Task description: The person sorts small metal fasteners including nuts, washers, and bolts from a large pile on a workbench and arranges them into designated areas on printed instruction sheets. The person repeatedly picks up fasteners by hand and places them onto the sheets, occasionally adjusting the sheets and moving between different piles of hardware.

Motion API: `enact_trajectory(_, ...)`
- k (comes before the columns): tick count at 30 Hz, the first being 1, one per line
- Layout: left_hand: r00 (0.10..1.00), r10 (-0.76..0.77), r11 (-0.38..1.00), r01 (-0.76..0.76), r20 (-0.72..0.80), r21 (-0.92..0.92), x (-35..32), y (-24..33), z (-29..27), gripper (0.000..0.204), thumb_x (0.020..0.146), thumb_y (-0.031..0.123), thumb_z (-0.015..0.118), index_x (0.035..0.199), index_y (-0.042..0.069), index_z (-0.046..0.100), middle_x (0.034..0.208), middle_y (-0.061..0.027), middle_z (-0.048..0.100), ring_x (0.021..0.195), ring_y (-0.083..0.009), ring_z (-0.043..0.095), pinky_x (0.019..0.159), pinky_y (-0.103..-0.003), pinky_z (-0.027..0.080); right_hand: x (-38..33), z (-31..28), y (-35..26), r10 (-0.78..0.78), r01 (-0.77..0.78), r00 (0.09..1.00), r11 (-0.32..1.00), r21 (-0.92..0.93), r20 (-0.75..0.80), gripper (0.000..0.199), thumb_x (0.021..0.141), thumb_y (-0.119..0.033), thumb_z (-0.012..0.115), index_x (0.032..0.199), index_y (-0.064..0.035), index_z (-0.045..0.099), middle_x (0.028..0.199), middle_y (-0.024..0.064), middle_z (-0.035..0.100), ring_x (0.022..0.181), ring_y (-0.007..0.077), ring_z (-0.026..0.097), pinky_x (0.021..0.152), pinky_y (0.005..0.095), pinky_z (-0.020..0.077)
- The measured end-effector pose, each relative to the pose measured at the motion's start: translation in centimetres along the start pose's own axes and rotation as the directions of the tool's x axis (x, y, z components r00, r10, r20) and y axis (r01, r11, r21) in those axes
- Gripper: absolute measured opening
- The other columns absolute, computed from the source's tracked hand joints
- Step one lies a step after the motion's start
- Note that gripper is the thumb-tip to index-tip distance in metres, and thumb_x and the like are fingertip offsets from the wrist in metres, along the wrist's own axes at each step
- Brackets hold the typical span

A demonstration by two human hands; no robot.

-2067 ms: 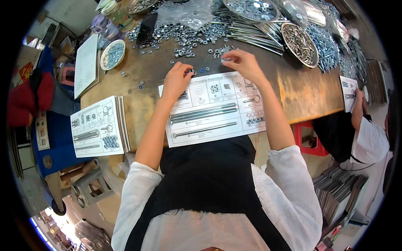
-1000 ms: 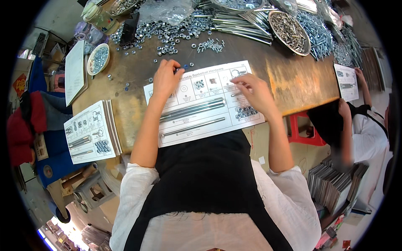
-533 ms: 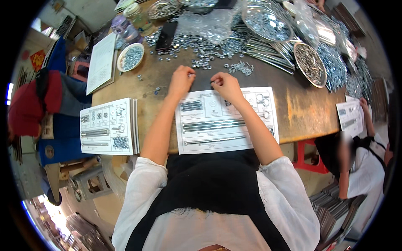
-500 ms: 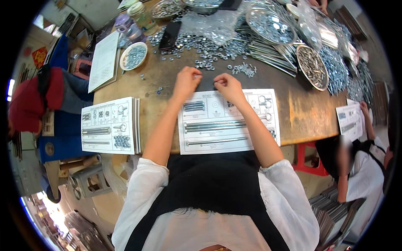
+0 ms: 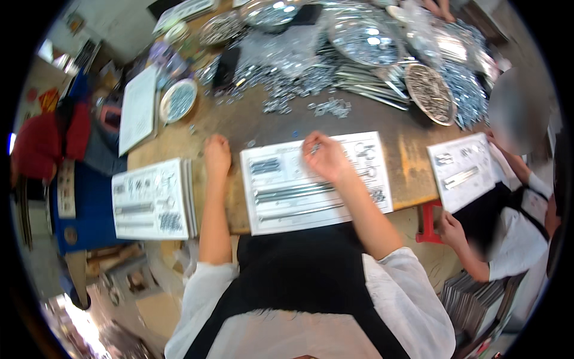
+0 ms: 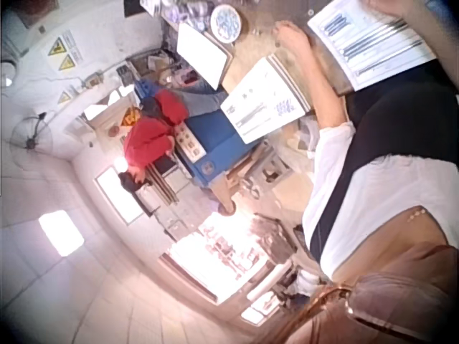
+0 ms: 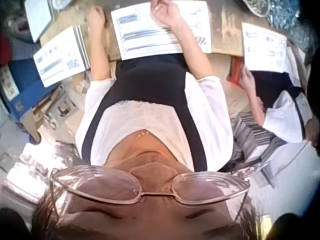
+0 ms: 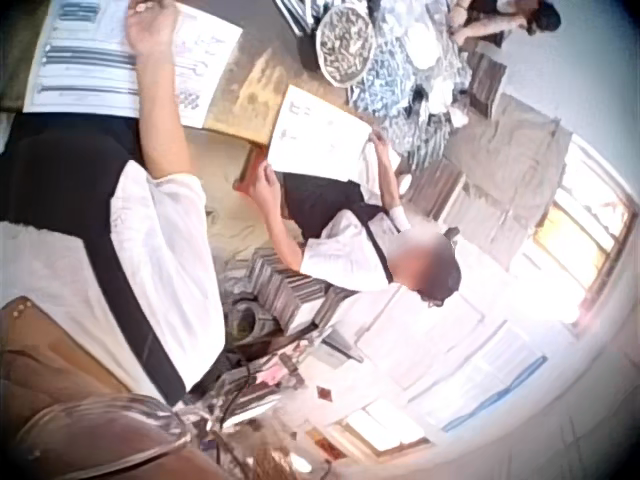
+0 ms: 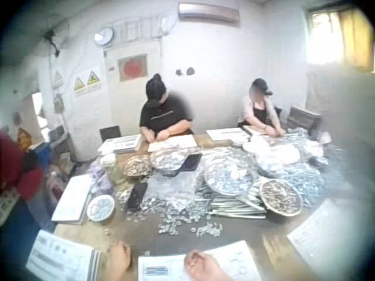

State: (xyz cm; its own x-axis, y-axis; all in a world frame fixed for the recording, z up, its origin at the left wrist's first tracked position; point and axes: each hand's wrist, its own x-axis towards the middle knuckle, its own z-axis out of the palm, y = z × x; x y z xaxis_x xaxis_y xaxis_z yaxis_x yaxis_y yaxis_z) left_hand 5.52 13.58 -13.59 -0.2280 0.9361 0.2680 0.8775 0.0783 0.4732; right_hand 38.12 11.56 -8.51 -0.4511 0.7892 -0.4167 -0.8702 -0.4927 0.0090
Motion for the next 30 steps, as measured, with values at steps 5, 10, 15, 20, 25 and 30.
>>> enact_trajectory(5,0.975,0.017,0.867,0.095,0.22,-0.489,-3.0,9.4,-0.1,0.009,0.087,0.004,0.069,0.096,0.003,0.067,0.083,-0.0081,0.063,0.071,-0.0187,0.061,0.067,-0.031,0.05,-0.7,-0.2,3.7,0.019,-0.018,0.994,1.0,0.007,-0.107,0.018,0.101,-0.008,0.047,0.114,-0.001,0.057,0.098,0.0092,0.061,0.091,0.0219,0.063,0.086,0.0343,0.0552)
enact_trajectory(10,0.872,0.461,0.705,-0.247,0.165,-0.665,-5.4,21.5,-4.5,0.019,0.089,0.002,0.067,0.108,0.001,0.068,0.102,-0.0081,0.061,0.081,-0.016,0.061,0.071,-0.029,0.05,-2.1,-2.5,-0.7,0.14,-0.132,0.99,0.925,0.357,0.003,0.025,0.102,-0.01,0.046,0.121,0.0018,0.055,0.114,0.015,0.061,0.103,0.0261,0.061,0.095,0.0377,0.0522)
enact_trajectory(15,0.916,0.373,0.771,-0.218,0.148,-0.598,-3.9,19.4,-6.5,0.016,0.092,0.005,0.064,0.107,0.002,0.068,0.1,-0.0073,0.062,0.084,-0.0167,0.062,0.075,-0.028,0.051,-8.6,2.9,-23.0,-0.599,0.571,0.793,0.795,0.204,0.114,0.025,0.1,-0.006,0.043,0.119,0.0073,0.051,0.111,0.0202,0.059,0.096,0.0319,0.062,0.095,0.046,0.0537)
enact_trajectory(20,0.867,0.405,0.736,-0.121,0.289,-0.666,-6.2,19.0,-4.0,0.013,0.094,0.006,0.063,0.104,0.002,0.069,0.095,-0.0065,0.063,0.08,-0.0141,0.062,0.073,-0.027,0.049,-18.7,7.3,-45.5,-0.887,0.913,0.402,0.37,0.174,-0.228,0.062,0.105,-0.029,0.037,0.148,0.0126,0.02,0.147,0.0368,0.035,0.137,0.0479,0.041,0.115,0.0563,0.0394)
enact_trajectory(25,0.851,0.375,0.776,-0.072,0.366,-0.627,-7.6,16.7,-4.1,0.013,0.093,0.006,0.064,0.104,0.003,0.07,0.09,-0.0065,0.064,0.076,-0.0138,0.062,0.069,-0.026,0.048,-11.5,4.6,-36.2,-0.822,0.797,0.554,0.477,-0.369,0.134,0.036,0.099,-0.013,0.054,0.128,0.0085,0.055,0.122,0.0191,0.062,0.104,0.0307,0.064,0.095,0.0412,0.0565)
enact_trajectory(30,0.879,0.388,0.779,-0.152,0.278,-0.608,-3.6,14.1,-4.6,0.013,0.096,0.011,0.062,0.104,0.005,0.07,0.09,-0.0063,0.065,0.074,-0.0143,0.062,0.067,-0.027,0.048,-2.2,1.7,-17.0,-0.485,0.413,0.844,0.318,-0.853,0.228,0.026,0.098,-0.012,0.06,0.119,0.0023,0.067,0.108,0.0075,0.07,0.089,0.0129,0.065,0.082,0.0291,0.0569)
